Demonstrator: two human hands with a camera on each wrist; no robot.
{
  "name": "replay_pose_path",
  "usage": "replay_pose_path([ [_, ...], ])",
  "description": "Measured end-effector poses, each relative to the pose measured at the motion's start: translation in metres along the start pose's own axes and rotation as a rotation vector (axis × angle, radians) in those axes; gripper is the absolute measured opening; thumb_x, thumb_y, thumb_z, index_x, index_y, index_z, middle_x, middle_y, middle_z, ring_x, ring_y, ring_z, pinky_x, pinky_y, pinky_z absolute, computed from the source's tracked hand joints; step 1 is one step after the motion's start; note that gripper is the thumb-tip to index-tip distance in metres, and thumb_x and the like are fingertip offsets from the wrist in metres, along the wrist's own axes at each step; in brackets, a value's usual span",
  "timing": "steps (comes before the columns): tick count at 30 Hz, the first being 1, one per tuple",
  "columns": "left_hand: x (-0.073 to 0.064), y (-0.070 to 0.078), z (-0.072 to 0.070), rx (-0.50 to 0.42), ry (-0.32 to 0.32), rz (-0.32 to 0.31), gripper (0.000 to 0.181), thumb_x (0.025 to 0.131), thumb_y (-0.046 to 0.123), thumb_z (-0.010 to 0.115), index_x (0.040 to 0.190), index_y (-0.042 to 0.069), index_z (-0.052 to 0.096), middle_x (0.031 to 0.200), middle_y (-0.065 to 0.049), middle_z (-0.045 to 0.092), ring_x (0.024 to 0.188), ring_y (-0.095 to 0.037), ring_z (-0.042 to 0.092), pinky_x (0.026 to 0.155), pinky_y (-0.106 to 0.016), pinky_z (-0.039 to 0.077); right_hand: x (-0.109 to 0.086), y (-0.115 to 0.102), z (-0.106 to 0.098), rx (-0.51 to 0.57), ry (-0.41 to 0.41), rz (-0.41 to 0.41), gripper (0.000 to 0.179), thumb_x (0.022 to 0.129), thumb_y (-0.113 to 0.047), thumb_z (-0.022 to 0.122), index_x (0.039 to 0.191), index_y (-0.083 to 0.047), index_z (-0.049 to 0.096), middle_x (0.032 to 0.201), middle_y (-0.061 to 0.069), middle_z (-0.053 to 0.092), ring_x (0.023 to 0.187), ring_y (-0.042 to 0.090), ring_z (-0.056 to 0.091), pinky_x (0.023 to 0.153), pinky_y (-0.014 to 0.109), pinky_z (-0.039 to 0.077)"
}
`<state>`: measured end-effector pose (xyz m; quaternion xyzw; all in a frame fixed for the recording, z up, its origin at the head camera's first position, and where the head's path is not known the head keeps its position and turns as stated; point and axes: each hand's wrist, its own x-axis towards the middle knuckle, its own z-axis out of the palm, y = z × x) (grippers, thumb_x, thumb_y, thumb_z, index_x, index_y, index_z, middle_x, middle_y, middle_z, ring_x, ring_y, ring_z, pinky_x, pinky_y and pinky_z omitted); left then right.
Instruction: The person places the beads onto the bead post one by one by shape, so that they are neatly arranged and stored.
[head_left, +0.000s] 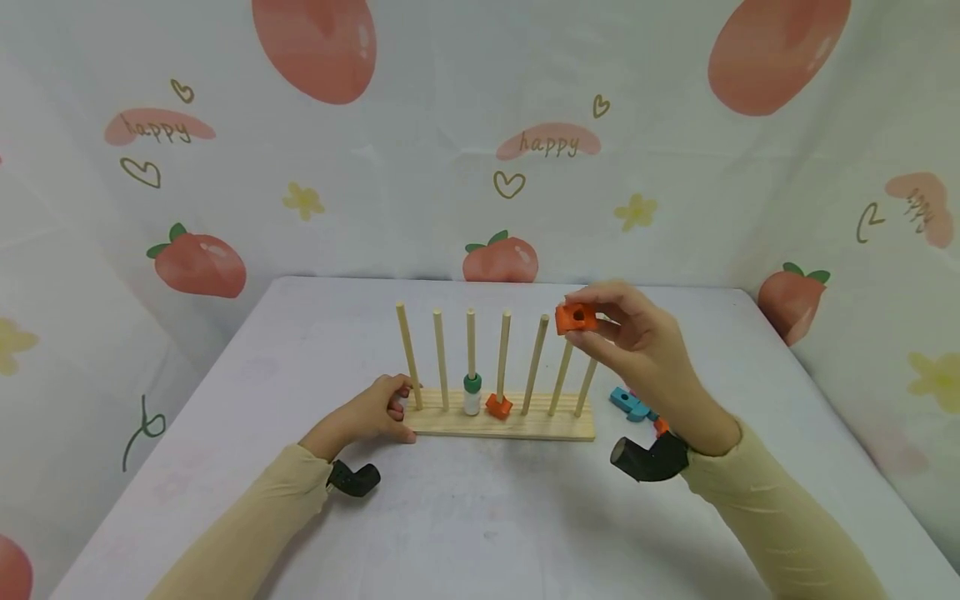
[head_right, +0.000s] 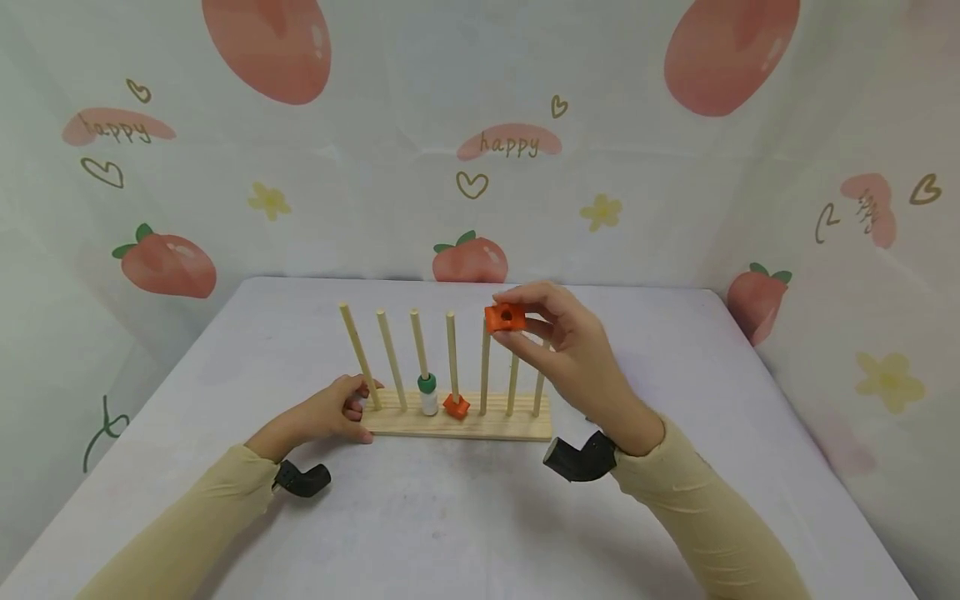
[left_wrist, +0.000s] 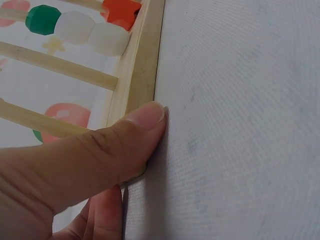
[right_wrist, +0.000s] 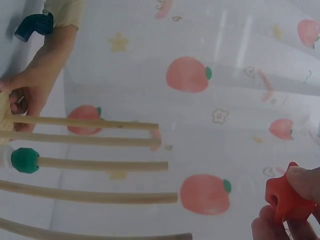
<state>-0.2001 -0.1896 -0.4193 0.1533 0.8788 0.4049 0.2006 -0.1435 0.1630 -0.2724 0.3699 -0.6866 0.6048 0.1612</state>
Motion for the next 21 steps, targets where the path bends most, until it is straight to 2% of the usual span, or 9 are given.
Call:
replay_pose_path([
  [6,0.000,0.000,0.000,0.001,0.000,-0.010,0.075,0.066,0.006,0.089,0.127,-0.004,0.047,0.113,-0.017,0.041,0.092,-0.020,0.047,0.078,-0.027,0.045,0.014,0.005,0.009,0.010,0.024,-0.038,0.032,0.085,0.005,0.068,0.112,0.015,0.055,0.109,0.000,0.063,0.099,0.015,0.061,0.091,0.025,0.051],
  [10,0.000,0.000,0.000,-0.006,-0.004,0.008,0.075,0.066,0.005,0.088,0.127,-0.005,0.046,0.112,-0.017,0.041,0.091,-0.021,0.047,0.079,-0.030,0.045,0.023,0.011,0.015,0.011,0.021,-0.023,0.033,0.082,0.011,0.069,0.112,0.015,0.056,0.109,-0.002,0.064,0.098,0.014,0.063,0.092,0.027,0.051],
  [13,0.000,-0.001,0.000,-0.013,-0.003,0.008,0.074,0.067,0.005,0.088,0.127,-0.005,0.046,0.112,-0.017,0.040,0.091,-0.021,0.046,0.079,-0.029,0.045,0.028,0.015,0.020,-0.036,0.006,0.008,0.035,0.080,0.014,0.069,0.113,0.012,0.057,0.108,-0.003,0.065,0.099,0.012,0.063,0.094,0.028,0.050],
  [21,0.000,-0.003,0.001,0.000,0.006,0.004,0.072,0.067,0.007,0.088,0.125,-0.002,0.048,0.111,-0.015,0.040,0.092,-0.021,0.046,0.079,-0.028,0.045,0.035,0.022,0.029,-0.173,-0.009,0.064,0.034,0.079,0.008,0.074,0.112,0.002,0.064,0.107,0.012,0.067,0.100,0.010,0.063,0.097,0.028,0.048],
])
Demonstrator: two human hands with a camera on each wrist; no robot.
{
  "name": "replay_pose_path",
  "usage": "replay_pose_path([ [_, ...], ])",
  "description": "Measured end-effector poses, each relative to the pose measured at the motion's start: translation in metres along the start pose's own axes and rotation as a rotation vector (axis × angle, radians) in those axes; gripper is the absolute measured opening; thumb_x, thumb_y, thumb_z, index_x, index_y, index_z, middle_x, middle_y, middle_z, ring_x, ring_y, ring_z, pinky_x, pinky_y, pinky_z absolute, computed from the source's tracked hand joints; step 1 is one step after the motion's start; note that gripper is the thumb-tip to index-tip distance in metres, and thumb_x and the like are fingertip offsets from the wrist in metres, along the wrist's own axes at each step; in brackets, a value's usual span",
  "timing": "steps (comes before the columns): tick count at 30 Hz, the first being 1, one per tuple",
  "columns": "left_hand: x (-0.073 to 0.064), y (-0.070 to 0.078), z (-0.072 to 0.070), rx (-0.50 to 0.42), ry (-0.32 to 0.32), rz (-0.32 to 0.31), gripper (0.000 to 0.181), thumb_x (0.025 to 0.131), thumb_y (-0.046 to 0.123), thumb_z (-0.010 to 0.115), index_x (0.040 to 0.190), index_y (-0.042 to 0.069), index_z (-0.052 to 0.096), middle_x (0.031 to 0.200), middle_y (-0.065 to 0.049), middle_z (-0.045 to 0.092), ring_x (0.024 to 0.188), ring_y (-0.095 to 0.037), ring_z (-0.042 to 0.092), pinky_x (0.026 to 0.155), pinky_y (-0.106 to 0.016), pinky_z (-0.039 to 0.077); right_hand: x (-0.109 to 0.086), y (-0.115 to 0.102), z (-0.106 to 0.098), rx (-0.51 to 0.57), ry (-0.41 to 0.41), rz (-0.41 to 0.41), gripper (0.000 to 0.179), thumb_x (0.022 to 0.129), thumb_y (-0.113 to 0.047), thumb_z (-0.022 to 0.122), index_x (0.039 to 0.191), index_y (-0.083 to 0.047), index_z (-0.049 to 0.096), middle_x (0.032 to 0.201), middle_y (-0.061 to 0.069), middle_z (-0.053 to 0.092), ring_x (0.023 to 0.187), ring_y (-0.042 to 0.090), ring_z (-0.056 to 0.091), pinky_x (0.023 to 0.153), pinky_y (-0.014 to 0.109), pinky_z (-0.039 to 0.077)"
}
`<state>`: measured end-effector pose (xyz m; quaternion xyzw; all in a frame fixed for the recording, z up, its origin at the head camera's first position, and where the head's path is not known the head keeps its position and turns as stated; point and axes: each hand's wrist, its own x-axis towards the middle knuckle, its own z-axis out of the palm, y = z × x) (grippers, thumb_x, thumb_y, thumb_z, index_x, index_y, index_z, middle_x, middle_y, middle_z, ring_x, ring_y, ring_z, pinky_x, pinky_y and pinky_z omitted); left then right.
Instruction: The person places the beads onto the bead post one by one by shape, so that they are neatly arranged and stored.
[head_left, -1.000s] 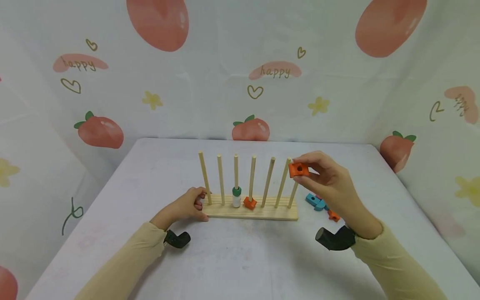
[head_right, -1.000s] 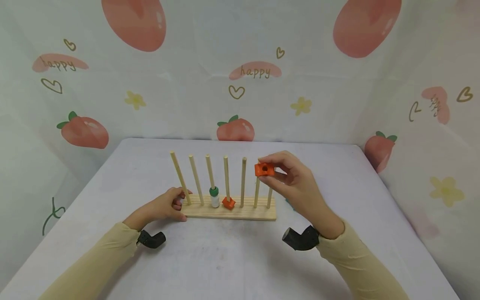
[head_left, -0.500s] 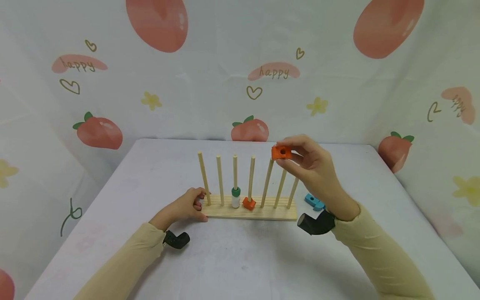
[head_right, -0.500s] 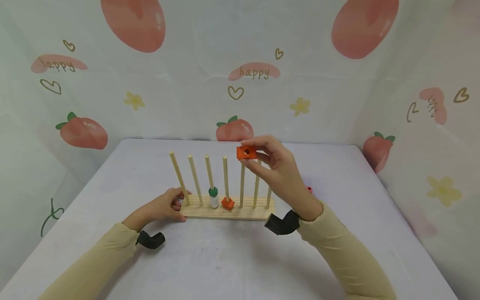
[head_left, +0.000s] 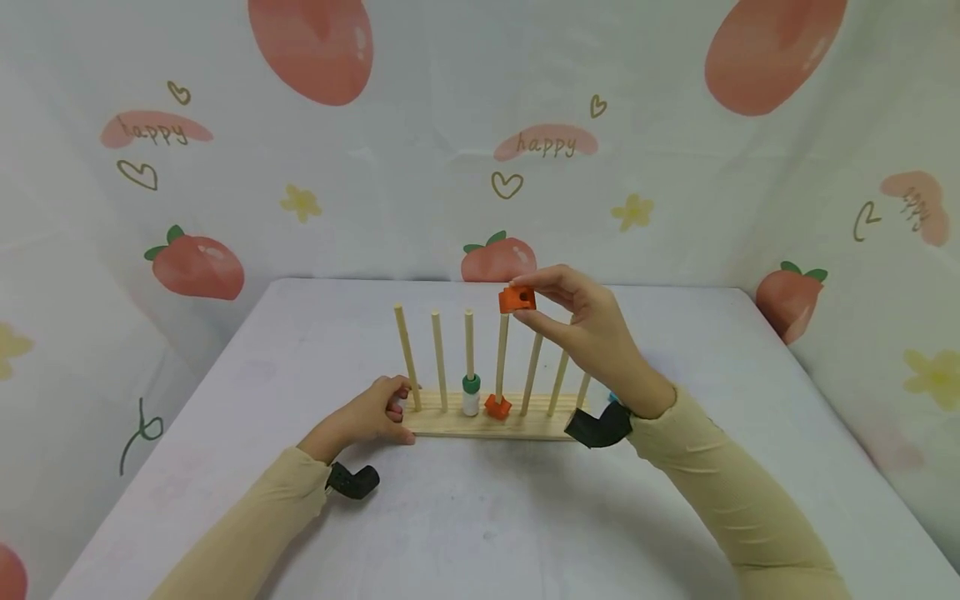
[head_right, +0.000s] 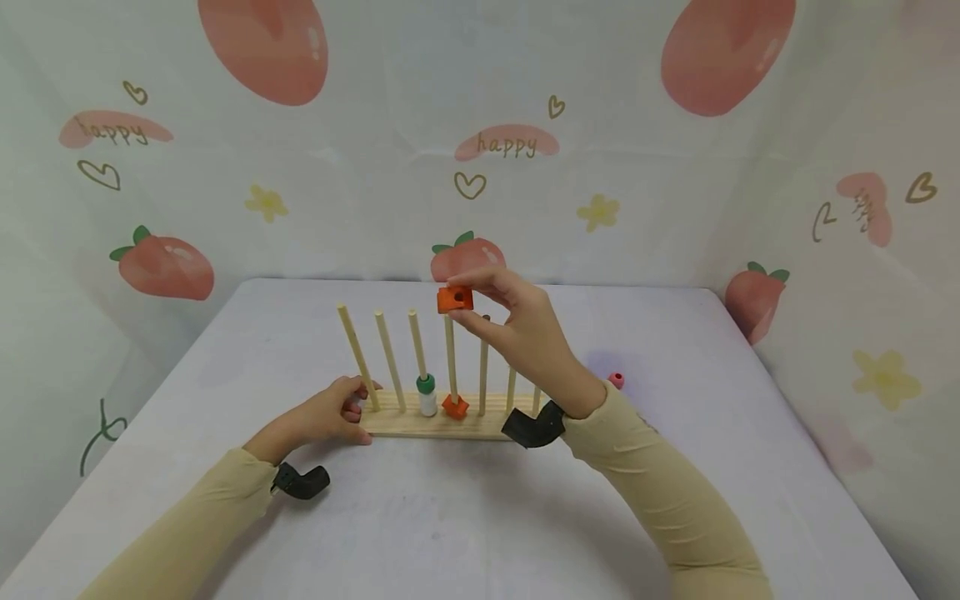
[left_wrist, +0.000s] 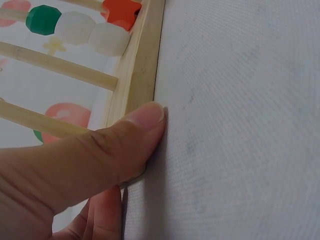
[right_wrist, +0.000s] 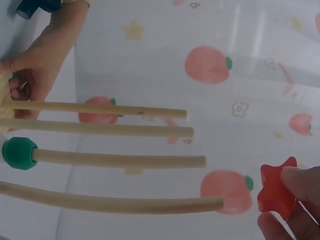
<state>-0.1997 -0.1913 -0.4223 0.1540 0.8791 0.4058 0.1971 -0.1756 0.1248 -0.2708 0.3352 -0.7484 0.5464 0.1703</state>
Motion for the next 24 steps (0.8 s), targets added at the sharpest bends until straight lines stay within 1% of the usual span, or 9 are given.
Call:
replay_pose_path([
  [6,0.0016,-0.0020,0.0009,0.001,0.001,0.004,0.071,0.066,0.007,0.089,0.124,-0.003,0.048,0.110,-0.015,0.040,0.091,-0.021,0.046,0.080,-0.031,0.045,0.0023,0.0025,0.0019,-0.107,-0.023,0.057,0.033,0.079,-0.001,0.077,0.111,-0.004,0.067,0.105,0.007,0.070,0.100,0.010,0.064,0.095,0.025,0.048],
  [11,0.0005,0.0017,-0.0003,-0.009,-0.002,0.009,0.072,0.067,0.006,0.088,0.126,-0.003,0.048,0.111,-0.015,0.040,0.091,-0.021,0.045,0.079,-0.028,0.045,0.0034,0.0037,0.0020,-0.163,-0.038,0.061,0.034,0.079,-0.004,0.078,0.111,-0.004,0.068,0.105,0.007,0.071,0.099,0.016,0.067,0.091,0.023,0.050],
  [14,-0.0006,0.0044,-0.0008,-0.011,-0.004,0.012,0.072,0.067,0.005,0.088,0.126,-0.004,0.047,0.111,-0.016,0.040,0.091,-0.020,0.045,0.077,-0.026,0.045,0.0047,0.0028,0.0020,-0.180,-0.051,0.059,0.034,0.079,-0.004,0.078,0.111,-0.004,0.068,0.104,0.008,0.071,0.098,0.018,0.068,0.089,0.023,0.051],
  [18,-0.0007,0.0045,-0.0007,-0.006,-0.004,0.012,0.072,0.067,0.006,0.088,0.126,-0.005,0.047,0.110,-0.016,0.040,0.090,-0.020,0.045,0.076,-0.025,0.045,0.0064,0.0031,0.0019,-0.188,-0.068,0.074,0.033,0.079,-0.004,0.077,0.111,-0.005,0.069,0.103,0.007,0.072,0.098,0.018,0.069,0.087,0.023,0.052],
  [21,-0.0008,0.0039,-0.0009,-0.004,-0.007,0.014,0.072,0.067,0.005,0.088,0.126,-0.005,0.047,0.110,-0.016,0.040,0.090,-0.020,0.046,0.077,-0.026,0.045,0.0073,0.0037,0.0018,-0.197,-0.077,0.089,0.033,0.079,-0.005,0.077,0.111,-0.005,0.069,0.103,0.006,0.072,0.098,0.017,0.069,0.088,0.024,0.052],
  [24,-0.0009,0.0040,-0.0006,-0.009,-0.003,0.006,0.072,0.067,0.005,0.088,0.125,-0.005,0.047,0.110,-0.015,0.040,0.090,-0.020,0.046,0.077,-0.026,0.045,0.0076,0.0034,0.0018,-0.210,-0.089,0.106,0.034,0.080,-0.006,0.077,0.113,-0.005,0.069,0.104,0.007,0.072,0.099,0.018,0.068,0.088,0.027,0.052],
])
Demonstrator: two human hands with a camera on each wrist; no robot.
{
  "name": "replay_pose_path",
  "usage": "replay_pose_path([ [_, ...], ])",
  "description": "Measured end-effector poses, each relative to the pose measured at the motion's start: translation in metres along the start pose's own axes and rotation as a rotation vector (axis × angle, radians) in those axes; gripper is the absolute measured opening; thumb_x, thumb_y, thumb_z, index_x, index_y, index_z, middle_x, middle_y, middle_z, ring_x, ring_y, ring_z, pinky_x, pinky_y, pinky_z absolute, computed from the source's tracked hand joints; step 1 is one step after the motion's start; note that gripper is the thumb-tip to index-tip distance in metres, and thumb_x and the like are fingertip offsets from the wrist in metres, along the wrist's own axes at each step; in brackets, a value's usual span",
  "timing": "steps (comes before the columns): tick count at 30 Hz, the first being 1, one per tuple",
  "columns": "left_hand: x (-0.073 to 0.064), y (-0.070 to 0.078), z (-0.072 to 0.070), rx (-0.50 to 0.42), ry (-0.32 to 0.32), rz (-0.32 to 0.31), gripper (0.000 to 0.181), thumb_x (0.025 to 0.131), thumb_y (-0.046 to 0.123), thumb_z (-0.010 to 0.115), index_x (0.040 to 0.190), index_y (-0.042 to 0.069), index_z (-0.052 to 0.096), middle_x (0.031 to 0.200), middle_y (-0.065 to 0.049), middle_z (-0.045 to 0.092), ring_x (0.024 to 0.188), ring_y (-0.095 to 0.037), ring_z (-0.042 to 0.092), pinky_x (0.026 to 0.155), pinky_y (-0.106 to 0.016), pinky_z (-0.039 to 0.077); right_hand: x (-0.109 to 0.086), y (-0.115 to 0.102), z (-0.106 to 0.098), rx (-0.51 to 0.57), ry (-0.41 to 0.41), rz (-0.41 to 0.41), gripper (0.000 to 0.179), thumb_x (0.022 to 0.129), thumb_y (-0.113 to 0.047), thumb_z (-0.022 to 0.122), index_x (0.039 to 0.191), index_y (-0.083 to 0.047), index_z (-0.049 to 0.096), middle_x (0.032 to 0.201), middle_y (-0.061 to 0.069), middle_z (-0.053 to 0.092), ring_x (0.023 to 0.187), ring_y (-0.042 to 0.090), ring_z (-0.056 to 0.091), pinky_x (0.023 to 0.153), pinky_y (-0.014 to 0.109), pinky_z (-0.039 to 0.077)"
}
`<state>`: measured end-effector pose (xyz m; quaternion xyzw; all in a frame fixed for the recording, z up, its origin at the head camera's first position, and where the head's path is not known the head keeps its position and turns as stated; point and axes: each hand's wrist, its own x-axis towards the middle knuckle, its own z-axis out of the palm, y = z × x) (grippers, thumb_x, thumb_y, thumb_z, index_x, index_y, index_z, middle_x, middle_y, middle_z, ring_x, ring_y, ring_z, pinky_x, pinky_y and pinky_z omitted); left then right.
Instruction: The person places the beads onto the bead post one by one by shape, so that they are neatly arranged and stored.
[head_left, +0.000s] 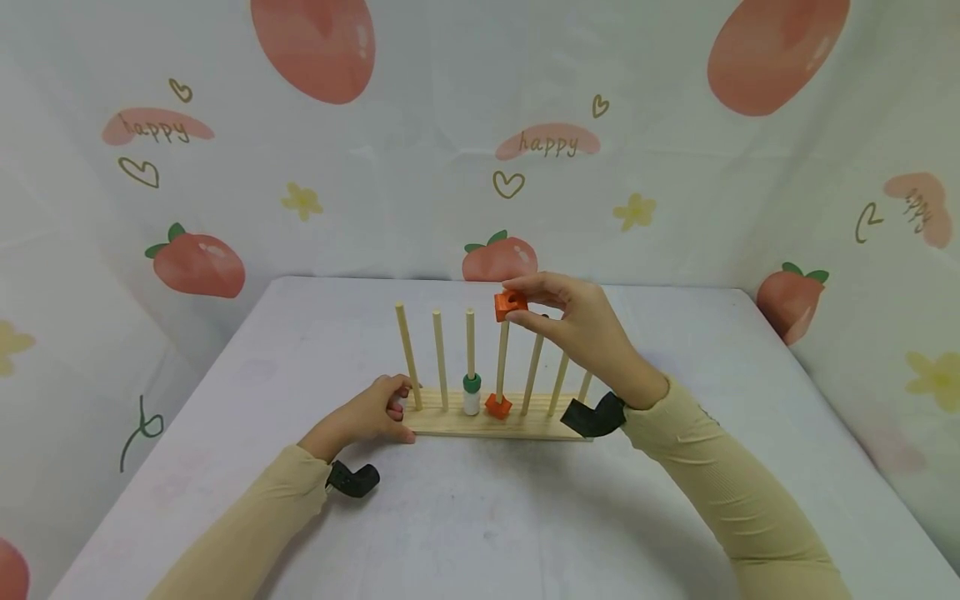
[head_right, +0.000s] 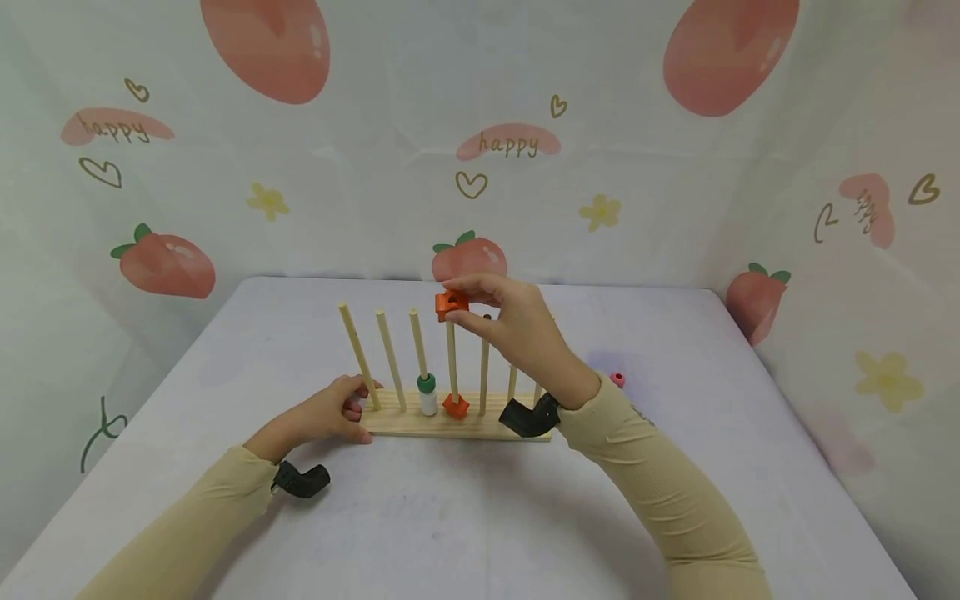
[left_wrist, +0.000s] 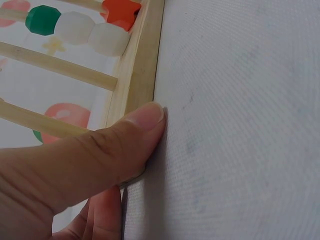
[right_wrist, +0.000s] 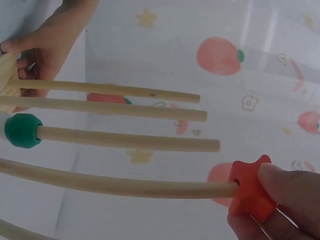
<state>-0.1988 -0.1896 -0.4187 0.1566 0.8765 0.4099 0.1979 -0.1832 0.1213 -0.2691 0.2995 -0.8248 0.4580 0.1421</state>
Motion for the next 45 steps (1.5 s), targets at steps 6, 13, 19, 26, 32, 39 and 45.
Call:
replay_pose_path([
  [6,-0.0003,0.0006,0.0006,0.002,0.000,-0.006,0.072,0.067,0.004,0.088,0.125,-0.004,0.047,0.109,-0.015,0.039,0.090,-0.020,0.046,0.078,-0.027,0.045,0.0007,-0.0010,0.0004,-0.034,-0.016,0.018,0.034,0.080,-0.009,0.077,0.113,-0.005,0.070,0.104,0.005,0.073,0.098,0.017,0.069,0.088,0.031,0.053],
  [13,-0.0010,0.0004,0.0013,0.006,0.007,-0.006,0.073,0.067,0.004,0.088,0.127,-0.003,0.048,0.112,-0.017,0.041,0.092,-0.021,0.047,0.081,-0.032,0.046,0.0018,0.0020,0.0016,-0.059,-0.022,0.020,0.034,0.079,-0.008,0.078,0.112,-0.007,0.070,0.103,0.003,0.073,0.096,0.015,0.069,0.086,0.032,0.054],
  [19,-0.0005,0.0003,0.0016,0.009,0.010,-0.014,0.074,0.066,0.004,0.088,0.128,-0.003,0.047,0.113,-0.017,0.041,0.092,-0.021,0.047,0.082,-0.032,0.046,0.0018,0.0020,0.0019,-0.062,-0.024,0.036,0.033,0.080,-0.009,0.078,0.112,-0.007,0.071,0.103,0.003,0.073,0.096,0.014,0.069,0.085,0.030,0.054],
  [26,0.0005,-0.0014,0.0015,0.016,0.010,-0.014,0.074,0.066,0.005,0.088,0.127,-0.004,0.047,0.113,-0.017,0.041,0.092,-0.021,0.048,0.081,-0.031,0.047,0.0012,-0.0001,0.0011,-0.068,-0.028,0.052,0.034,0.080,-0.009,0.078,0.113,-0.009,0.070,0.103,0.003,0.073,0.097,0.015,0.069,0.084,0.031,0.055],
  [32,0.0008,-0.0014,0.0009,0.023,0.007,-0.013,0.075,0.066,0.006,0.088,0.127,-0.004,0.047,0.113,-0.016,0.041,0.092,-0.020,0.048,0.079,-0.027,0.046,0.0013,-0.0006,0.0005,-0.057,-0.039,0.058,0.033,0.081,-0.013,0.078,0.112,-0.010,0.070,0.106,0.001,0.072,0.099,0.015,0.069,0.087,0.033,0.053],
  [39,0.0007,-0.0008,0.0003,0.007,0.001,-0.015,0.076,0.067,0.006,0.088,0.129,-0.004,0.046,0.113,-0.017,0.040,0.091,-0.020,0.047,0.079,-0.029,0.045,0.0021,0.0002,-0.0003,-0.055,-0.051,0.066,0.034,0.081,-0.017,0.079,0.113,-0.011,0.069,0.114,0.000,0.070,0.102,0.011,0.067,0.088,0.033,0.052],
  [45,0.0001,0.0001,0.0007,0.001,0.005,-0.016,0.074,0.067,0.004,0.088,0.128,-0.003,0.047,0.114,-0.017,0.040,0.092,-0.021,0.047,0.081,-0.032,0.046,0.0020,-0.0003,-0.0008,-0.049,-0.055,0.077,0.034,0.081,-0.016,0.079,0.113,-0.011,0.069,0.113,-0.001,0.070,0.102,0.010,0.067,0.089,0.033,0.052],
])
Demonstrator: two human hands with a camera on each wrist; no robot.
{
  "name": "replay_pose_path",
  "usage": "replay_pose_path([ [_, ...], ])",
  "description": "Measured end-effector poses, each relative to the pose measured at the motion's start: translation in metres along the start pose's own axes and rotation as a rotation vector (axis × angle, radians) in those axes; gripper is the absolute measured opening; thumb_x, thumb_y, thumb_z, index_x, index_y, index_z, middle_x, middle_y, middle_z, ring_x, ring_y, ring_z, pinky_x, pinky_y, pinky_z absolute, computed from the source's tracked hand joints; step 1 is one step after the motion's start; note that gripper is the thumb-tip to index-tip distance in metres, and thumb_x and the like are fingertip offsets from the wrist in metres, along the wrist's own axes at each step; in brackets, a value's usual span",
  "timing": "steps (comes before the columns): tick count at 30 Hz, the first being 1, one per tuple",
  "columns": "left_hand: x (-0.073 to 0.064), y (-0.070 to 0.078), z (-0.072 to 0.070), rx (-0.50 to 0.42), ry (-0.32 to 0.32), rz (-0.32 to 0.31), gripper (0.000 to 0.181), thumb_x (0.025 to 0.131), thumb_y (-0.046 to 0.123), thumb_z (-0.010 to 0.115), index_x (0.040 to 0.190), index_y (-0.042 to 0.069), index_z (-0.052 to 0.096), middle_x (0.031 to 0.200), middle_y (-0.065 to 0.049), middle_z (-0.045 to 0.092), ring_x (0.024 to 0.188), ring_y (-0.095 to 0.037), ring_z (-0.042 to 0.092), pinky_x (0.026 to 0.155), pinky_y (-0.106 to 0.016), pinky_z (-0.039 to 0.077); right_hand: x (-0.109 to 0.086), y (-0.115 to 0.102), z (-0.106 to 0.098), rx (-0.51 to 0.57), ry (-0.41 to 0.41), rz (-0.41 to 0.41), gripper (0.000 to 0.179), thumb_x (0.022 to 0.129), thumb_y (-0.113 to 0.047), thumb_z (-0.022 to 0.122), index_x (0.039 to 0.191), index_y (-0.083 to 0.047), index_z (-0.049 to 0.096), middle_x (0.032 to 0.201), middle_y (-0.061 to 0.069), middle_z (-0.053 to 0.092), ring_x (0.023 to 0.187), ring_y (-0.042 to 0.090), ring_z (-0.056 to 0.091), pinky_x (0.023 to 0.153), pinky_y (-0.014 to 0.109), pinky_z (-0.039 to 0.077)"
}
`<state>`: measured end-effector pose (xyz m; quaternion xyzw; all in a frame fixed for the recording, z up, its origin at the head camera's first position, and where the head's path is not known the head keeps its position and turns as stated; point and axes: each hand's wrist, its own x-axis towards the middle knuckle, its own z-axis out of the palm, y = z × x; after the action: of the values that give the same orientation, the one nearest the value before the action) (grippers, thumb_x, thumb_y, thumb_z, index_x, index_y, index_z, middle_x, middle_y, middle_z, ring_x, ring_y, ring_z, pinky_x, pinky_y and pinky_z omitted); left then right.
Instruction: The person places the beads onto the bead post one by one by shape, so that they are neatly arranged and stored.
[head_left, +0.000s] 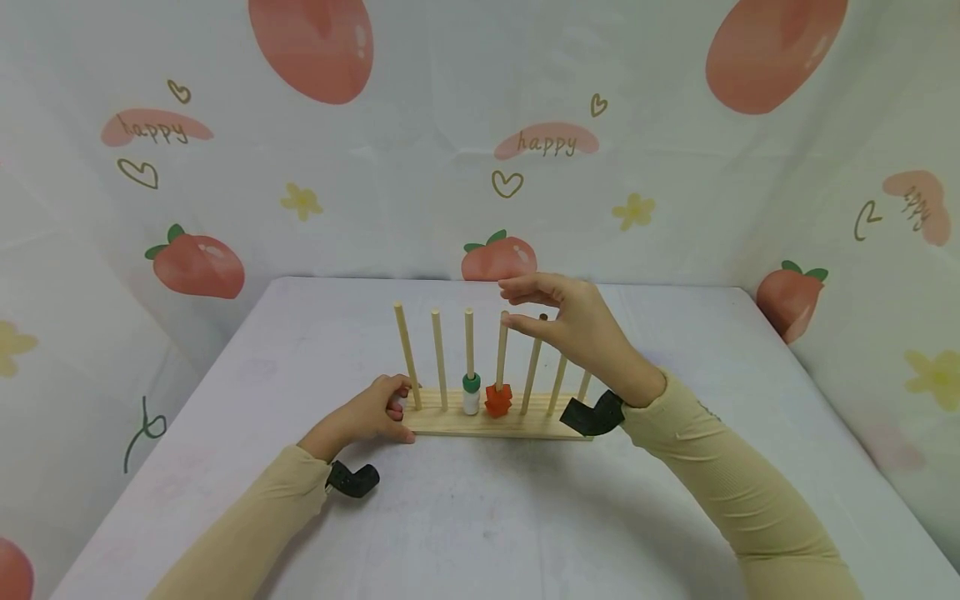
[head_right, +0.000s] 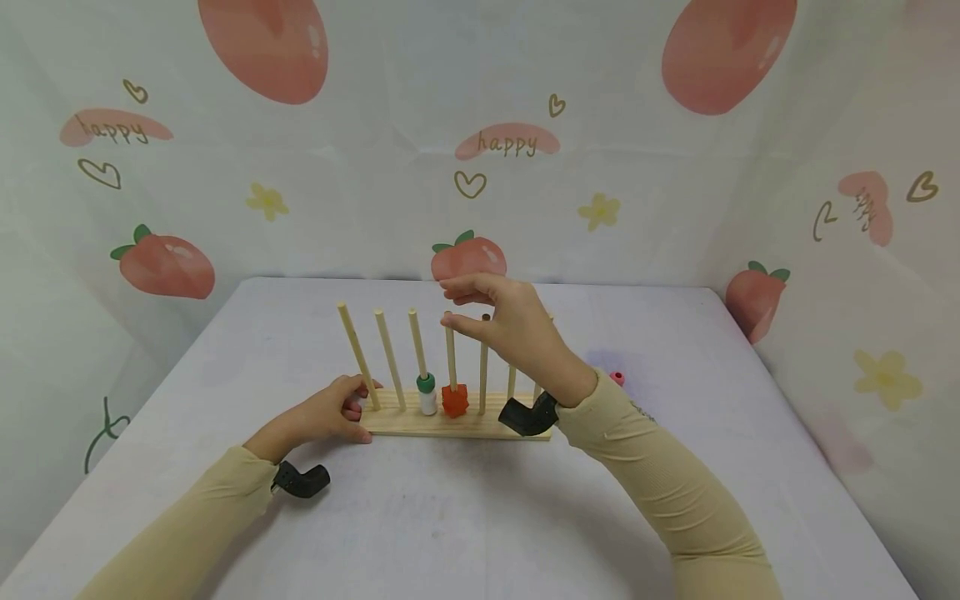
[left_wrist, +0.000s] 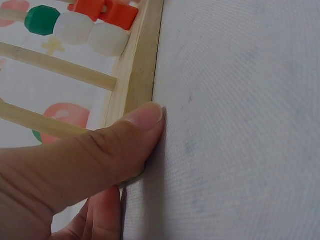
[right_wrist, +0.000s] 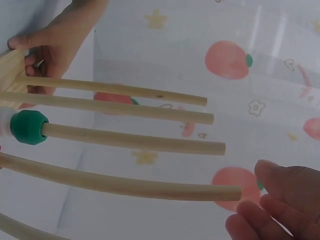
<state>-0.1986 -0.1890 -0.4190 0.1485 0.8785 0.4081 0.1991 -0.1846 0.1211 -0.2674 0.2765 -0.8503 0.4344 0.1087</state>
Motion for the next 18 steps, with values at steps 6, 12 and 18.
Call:
replay_pose_path([
  [6,-0.0003,0.0009,0.0002,0.006,0.002,-0.008,0.075,0.067,0.005,0.088,0.128,-0.003,0.046,0.114,-0.017,0.041,0.092,-0.021,0.048,0.082,-0.032,0.046,0.0001,0.0002,-0.0001,0.002,0.000,-0.003,0.033,0.081,-0.016,0.079,0.112,-0.011,0.069,0.112,-0.001,0.071,0.102,0.013,0.067,0.090,0.034,0.052],
  [12,0.0005,0.0003,0.0009,0.014,0.009,-0.019,0.075,0.066,0.006,0.089,0.128,-0.002,0.047,0.114,-0.017,0.041,0.092,-0.021,0.048,0.082,-0.031,0.046,0.0000,0.0003,0.0001,-0.007,0.003,-0.003,0.032,0.081,-0.016,0.079,0.112,-0.012,0.069,0.112,-0.001,0.071,0.102,0.010,0.067,0.091,0.034,0.051],
  [18,0.0012,-0.0022,0.0005,0.008,0.010,-0.027,0.076,0.066,0.007,0.089,0.129,-0.001,0.046,0.115,-0.016,0.041,0.093,-0.021,0.048,0.081,-0.029,0.046,-0.0002,0.0009,-0.0009,0.022,0.003,-0.013,0.034,0.081,-0.016,0.079,0.113,-0.010,0.069,0.114,0.001,0.070,0.104,0.012,0.066,0.094,0.032,0.050],
])
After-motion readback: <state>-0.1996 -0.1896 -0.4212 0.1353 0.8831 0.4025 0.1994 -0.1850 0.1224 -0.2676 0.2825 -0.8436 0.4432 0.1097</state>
